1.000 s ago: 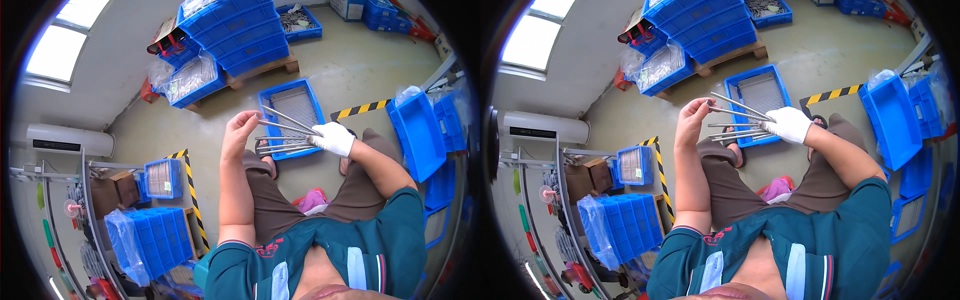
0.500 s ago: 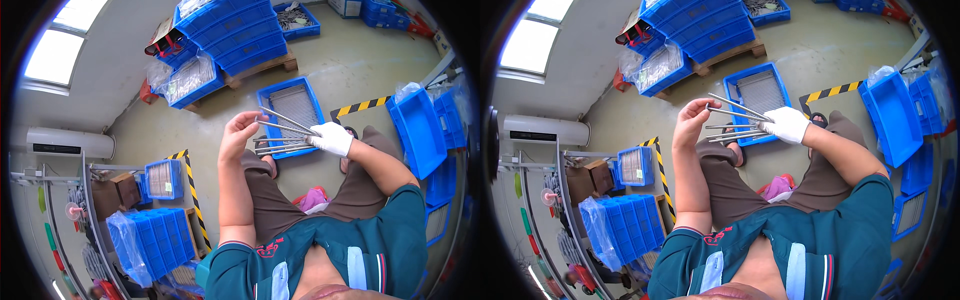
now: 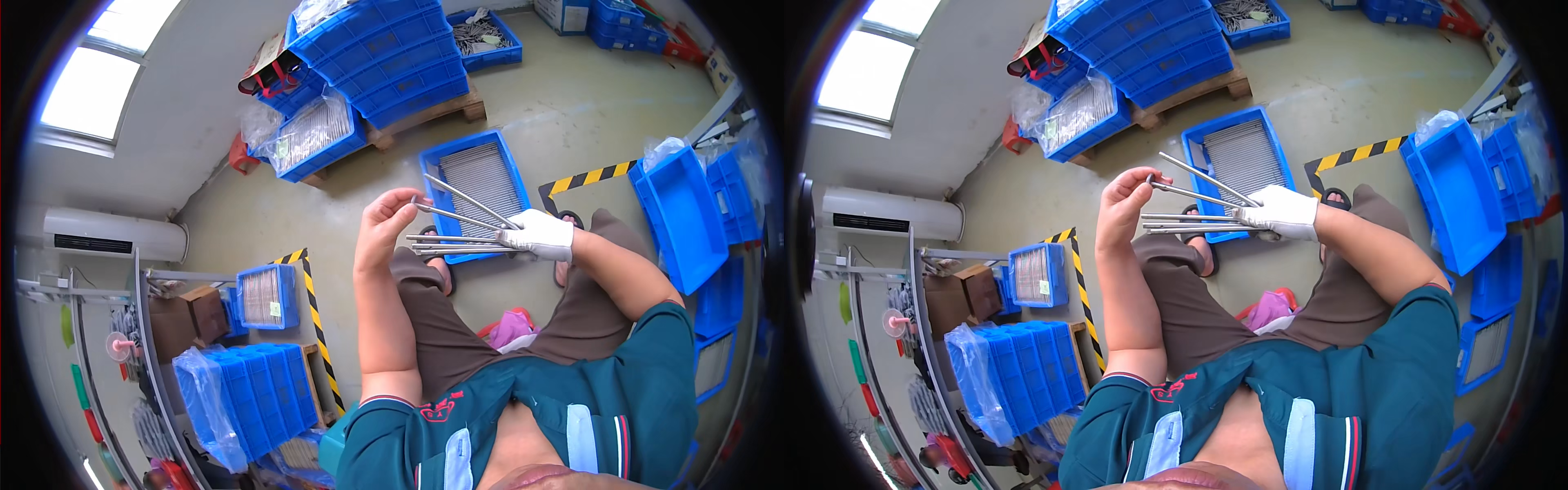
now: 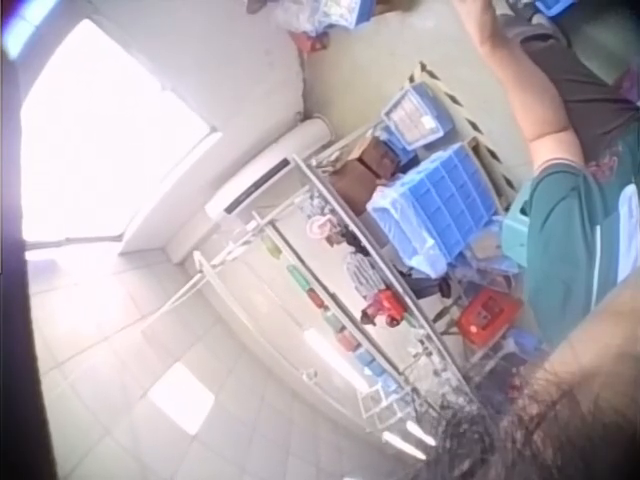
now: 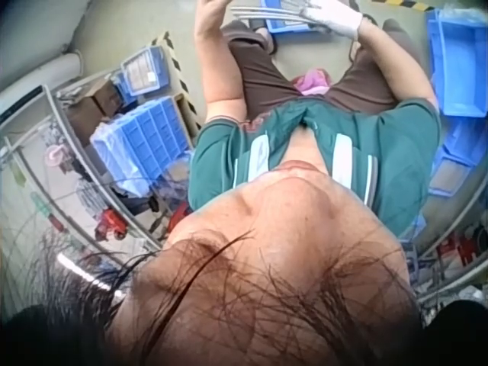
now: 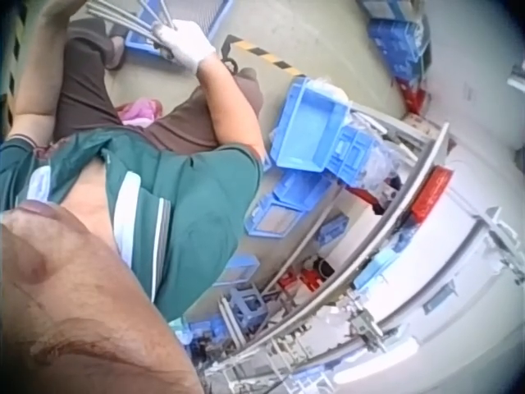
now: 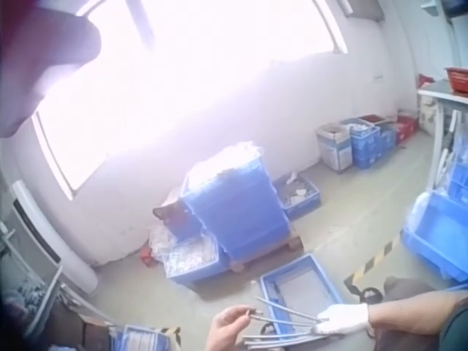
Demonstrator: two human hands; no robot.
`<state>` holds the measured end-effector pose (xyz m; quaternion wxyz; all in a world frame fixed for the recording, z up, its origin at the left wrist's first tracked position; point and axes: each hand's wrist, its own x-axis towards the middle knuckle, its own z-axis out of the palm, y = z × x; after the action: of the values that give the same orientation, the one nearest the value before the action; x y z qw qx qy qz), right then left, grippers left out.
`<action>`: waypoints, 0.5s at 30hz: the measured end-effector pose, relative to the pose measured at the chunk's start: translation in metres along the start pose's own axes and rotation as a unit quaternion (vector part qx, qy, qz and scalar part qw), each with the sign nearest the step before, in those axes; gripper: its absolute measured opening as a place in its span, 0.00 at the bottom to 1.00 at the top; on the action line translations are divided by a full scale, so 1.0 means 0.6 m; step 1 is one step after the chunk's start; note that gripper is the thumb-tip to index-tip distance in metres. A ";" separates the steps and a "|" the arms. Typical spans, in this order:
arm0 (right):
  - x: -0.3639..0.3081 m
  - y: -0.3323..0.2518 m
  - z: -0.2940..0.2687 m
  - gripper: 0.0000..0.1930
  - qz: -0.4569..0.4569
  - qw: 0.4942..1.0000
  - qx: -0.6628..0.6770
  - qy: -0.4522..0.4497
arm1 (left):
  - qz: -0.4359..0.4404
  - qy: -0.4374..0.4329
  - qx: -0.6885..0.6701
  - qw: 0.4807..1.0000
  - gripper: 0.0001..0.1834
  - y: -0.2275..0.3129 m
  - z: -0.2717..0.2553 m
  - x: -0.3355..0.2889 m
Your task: Inspecting and sorting metal rods using a ring gauge.
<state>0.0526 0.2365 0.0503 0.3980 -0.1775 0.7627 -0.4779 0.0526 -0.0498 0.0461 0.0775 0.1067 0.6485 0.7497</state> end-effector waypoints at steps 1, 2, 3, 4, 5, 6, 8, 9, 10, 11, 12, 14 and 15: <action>0.003 0.007 0.003 0.23 0.000 1.000 0.001 0.001 | -0.002 0.012 0.010 1.000 0.14 0.000 0.002 0.000; 0.009 0.017 0.008 0.23 -0.064 0.987 -0.121 0.078 | -0.004 0.023 0.019 1.000 0.14 -0.001 0.004 0.000; 0.014 0.028 0.011 0.23 -0.126 0.950 -0.240 0.154 | -0.004 0.022 0.020 1.000 0.14 -0.002 0.004 0.002; 0.017 0.025 0.009 0.23 -0.155 0.935 -0.270 0.172 | -0.014 0.032 0.031 0.999 0.13 -0.004 0.003 0.001; 0.016 0.022 0.002 0.23 -0.156 0.935 -0.269 0.172 | -0.025 0.042 0.042 0.998 0.13 -0.006 0.002 -0.001; 0.010 0.018 -0.008 0.23 -0.083 0.980 -0.163 0.077 | -0.012 0.040 0.036 0.998 0.13 -0.005 -0.002 -0.003; -0.001 0.005 -0.019 0.24 0.023 0.998 -0.019 -0.049 | 0.029 0.037 0.014 0.999 0.12 0.004 -0.016 -0.002; -0.008 -0.001 -0.018 0.23 0.018 0.998 -0.019 -0.056 | 0.036 0.050 0.017 0.998 0.12 0.005 -0.018 -0.001; -0.014 -0.006 -0.015 0.23 0.013 0.998 -0.021 -0.065 | 0.042 0.064 0.019 0.997 0.12 0.007 -0.015 -0.001; -0.013 -0.011 -0.012 0.23 -0.003 0.994 -0.102 -0.040 | 0.033 0.066 0.021 0.997 0.13 0.006 -0.008 0.004; -0.008 -0.005 -0.010 0.23 -0.003 0.994 -0.101 -0.041 | 0.032 0.066 0.021 0.997 0.13 0.004 -0.003 0.009; 0.000 0.010 -0.002 0.25 -0.050 0.988 -0.147 -0.012 | 0.012 0.025 0.010 1.000 0.14 0.003 0.008 0.012; 0.002 0.015 -0.001 0.24 -0.052 0.986 -0.160 -0.016 | 0.000 0.007 0.004 1.000 0.14 0.001 0.009 0.010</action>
<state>0.0527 0.2405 0.0421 0.3519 -0.2857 0.8124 -0.3670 0.0479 -0.0433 0.0476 0.0724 0.1018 0.6518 0.7480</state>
